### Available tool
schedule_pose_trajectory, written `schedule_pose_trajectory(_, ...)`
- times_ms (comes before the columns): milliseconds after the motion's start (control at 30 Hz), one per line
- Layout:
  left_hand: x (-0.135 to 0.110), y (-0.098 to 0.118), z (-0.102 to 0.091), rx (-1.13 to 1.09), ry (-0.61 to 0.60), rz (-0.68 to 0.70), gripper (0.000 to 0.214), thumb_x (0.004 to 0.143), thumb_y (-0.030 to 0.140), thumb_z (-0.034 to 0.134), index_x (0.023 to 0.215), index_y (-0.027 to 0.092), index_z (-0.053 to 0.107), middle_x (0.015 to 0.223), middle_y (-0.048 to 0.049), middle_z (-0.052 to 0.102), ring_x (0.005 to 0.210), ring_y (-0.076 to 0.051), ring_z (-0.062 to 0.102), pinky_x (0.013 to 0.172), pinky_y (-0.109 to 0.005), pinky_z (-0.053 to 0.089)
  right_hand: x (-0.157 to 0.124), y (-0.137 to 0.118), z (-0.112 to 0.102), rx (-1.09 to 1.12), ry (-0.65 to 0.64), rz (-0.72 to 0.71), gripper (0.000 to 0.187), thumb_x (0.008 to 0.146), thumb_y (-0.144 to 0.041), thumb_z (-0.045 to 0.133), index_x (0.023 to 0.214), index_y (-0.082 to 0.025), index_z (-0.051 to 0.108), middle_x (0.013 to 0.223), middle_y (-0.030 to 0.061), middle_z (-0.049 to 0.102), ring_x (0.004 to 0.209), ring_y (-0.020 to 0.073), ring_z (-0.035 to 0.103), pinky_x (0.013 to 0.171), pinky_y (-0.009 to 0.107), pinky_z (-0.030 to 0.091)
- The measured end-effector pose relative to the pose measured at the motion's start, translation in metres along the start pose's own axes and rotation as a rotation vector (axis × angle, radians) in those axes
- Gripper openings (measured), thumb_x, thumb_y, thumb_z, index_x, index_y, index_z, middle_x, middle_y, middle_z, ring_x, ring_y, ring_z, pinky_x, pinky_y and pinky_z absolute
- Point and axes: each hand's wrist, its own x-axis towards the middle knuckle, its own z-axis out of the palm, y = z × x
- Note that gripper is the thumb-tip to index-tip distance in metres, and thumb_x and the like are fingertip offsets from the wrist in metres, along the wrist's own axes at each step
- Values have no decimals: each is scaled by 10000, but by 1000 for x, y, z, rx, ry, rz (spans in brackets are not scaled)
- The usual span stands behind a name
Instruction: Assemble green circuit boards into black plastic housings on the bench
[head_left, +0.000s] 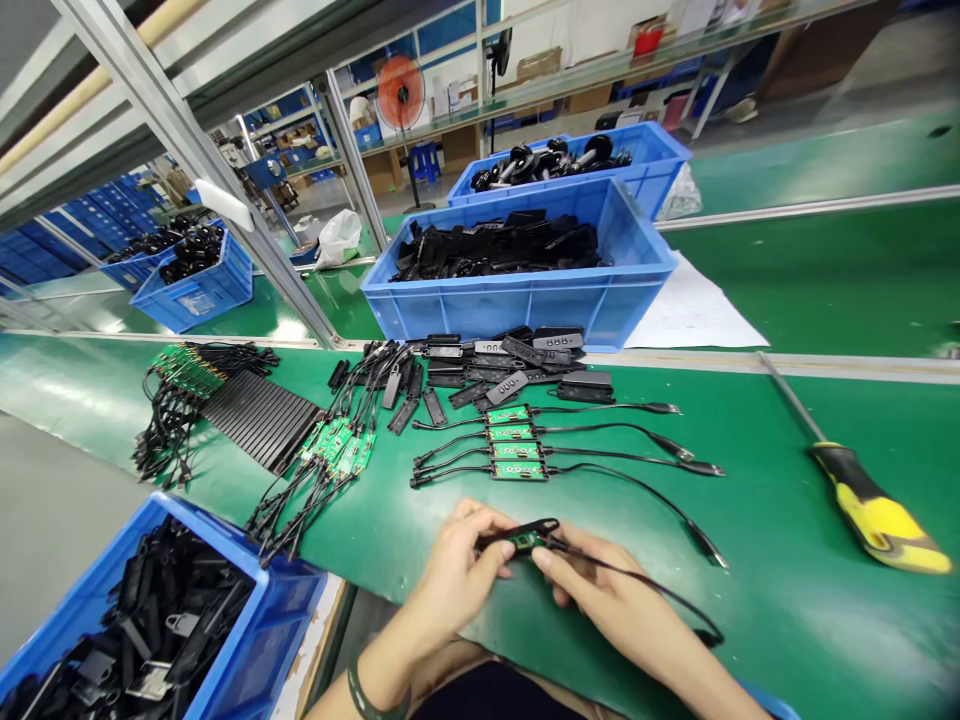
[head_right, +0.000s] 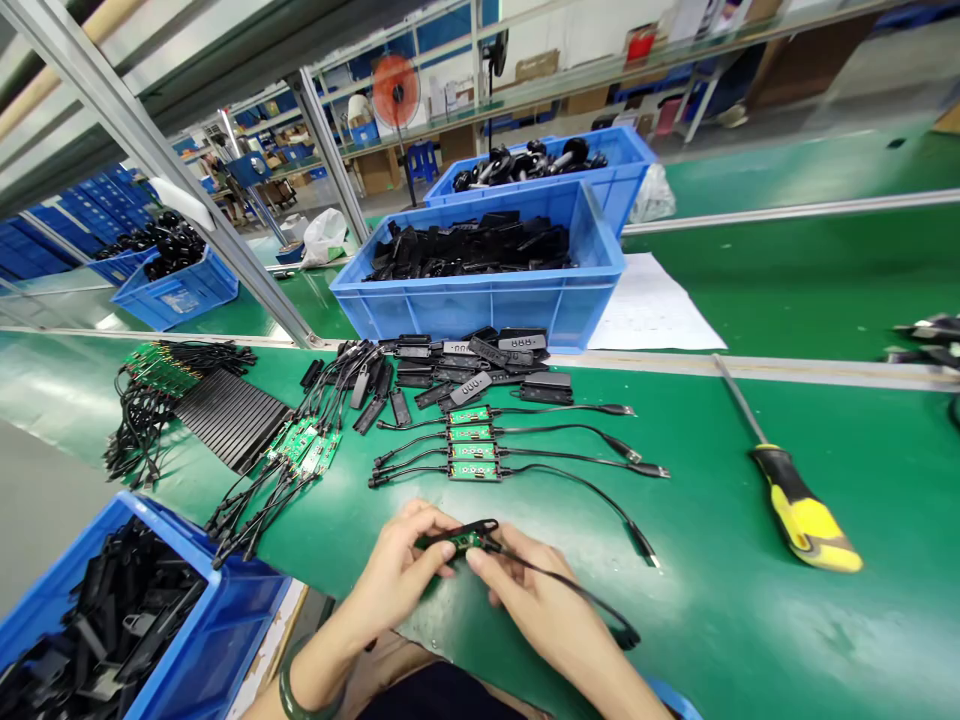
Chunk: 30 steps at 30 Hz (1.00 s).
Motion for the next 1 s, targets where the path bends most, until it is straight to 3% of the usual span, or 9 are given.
schedule_pose_trajectory(67, 5, 2, -12, 229, 22, 34, 224, 871, 239, 615, 1071, 205, 709, 910, -60, 667, 832, -196, 628, 688, -282, 551, -9, -3, -5, -54, -234, 20, 289, 876, -462, 530, 799, -194, 604, 617, 0, 607, 505, 139, 593, 484, 241, 470)
schedule_pose_trajectory(100, 8, 3, -17, 314, 19, 47, 245, 856, 209, 637, 1085, 222, 721, 867, -43, 675, 805, -188, 624, 719, -288, 538, -12, -3, -7, -115, -263, -46, 252, 888, -423, 541, 815, -195, 621, 639, 7, 628, 536, 143, 612, 503, 239, 481)
schedule_pose_trajectory(133, 11, 3, -21, 369, 4, 62, 260, 846, 186, 651, 1090, 233, 730, 846, -32, 687, 792, -183, 626, 757, -295, 525, -14, -2, -10, -205, -214, -162, 203, 894, -379, 555, 865, -198, 644, 712, 28, 667, 620, 159, 650, 567, 250, 512)
schedule_pose_trajectory(200, 15, 3, -24, 435, -40, 97, 263, 846, 163, 658, 1080, 242, 747, 892, -35, 705, 834, -182, 635, 818, -302, 502, -12, 4, -14, -453, 21, -443, 169, 906, -320, 564, 984, -216, 671, 915, 77, 713, 844, 213, 685, 746, 321, 547)
schedule_pose_trajectory(267, 19, 2, -24, 505, -68, 124, 264, 845, 161, 665, 1073, 256, 757, 954, -49, 691, 905, -191, 625, 841, -307, 487, -6, 12, -20, -686, 211, -603, 198, 929, -301, 532, 1051, -227, 669, 1019, 101, 712, 943, 259, 675, 805, 394, 544)
schedule_pose_trajectory(333, 22, -1, -23, 563, -81, 124, 274, 830, 161, 688, 1072, 269, 759, 949, -54, 664, 928, -197, 609, 828, -305, 479, 1, 18, -26, -770, 226, -605, 189, 949, -281, 493, 1018, -231, 661, 949, 81, 724, 854, 242, 692, 736, 374, 559)
schedule_pose_trajectory(500, 23, -6, -21, 563, -85, 97, 252, 831, 183, 704, 1061, 267, 765, 872, -41, 656, 865, -189, 602, 787, -290, 462, 13, 11, -31, -610, 80, -483, 160, 938, -260, 507, 850, -254, 642, 784, 5, 722, 675, 170, 694, 609, 268, 558)
schedule_pose_trajectory(700, 23, -6, -20, 562, -89, 95, 253, 822, 198, 728, 1058, 281, 766, 843, -35, 655, 856, -188, 599, 804, -285, 456, 17, 8, -31, -615, 36, -681, 229, 960, -196, 474, 1042, -239, 684, 882, 41, 728, 778, 164, 708, 692, 256, 567)
schedule_pose_trajectory(1000, 25, -10, -19, 582, -120, 105, 266, 835, 216, 719, 1084, 302, 753, 908, -35, 670, 875, -189, 598, 817, -290, 458, 7, 25, -44, -853, 60, -847, 401, 955, -71, 393, 1207, -246, 651, 819, 45, 671, 690, 139, 641, 612, 243, 520)
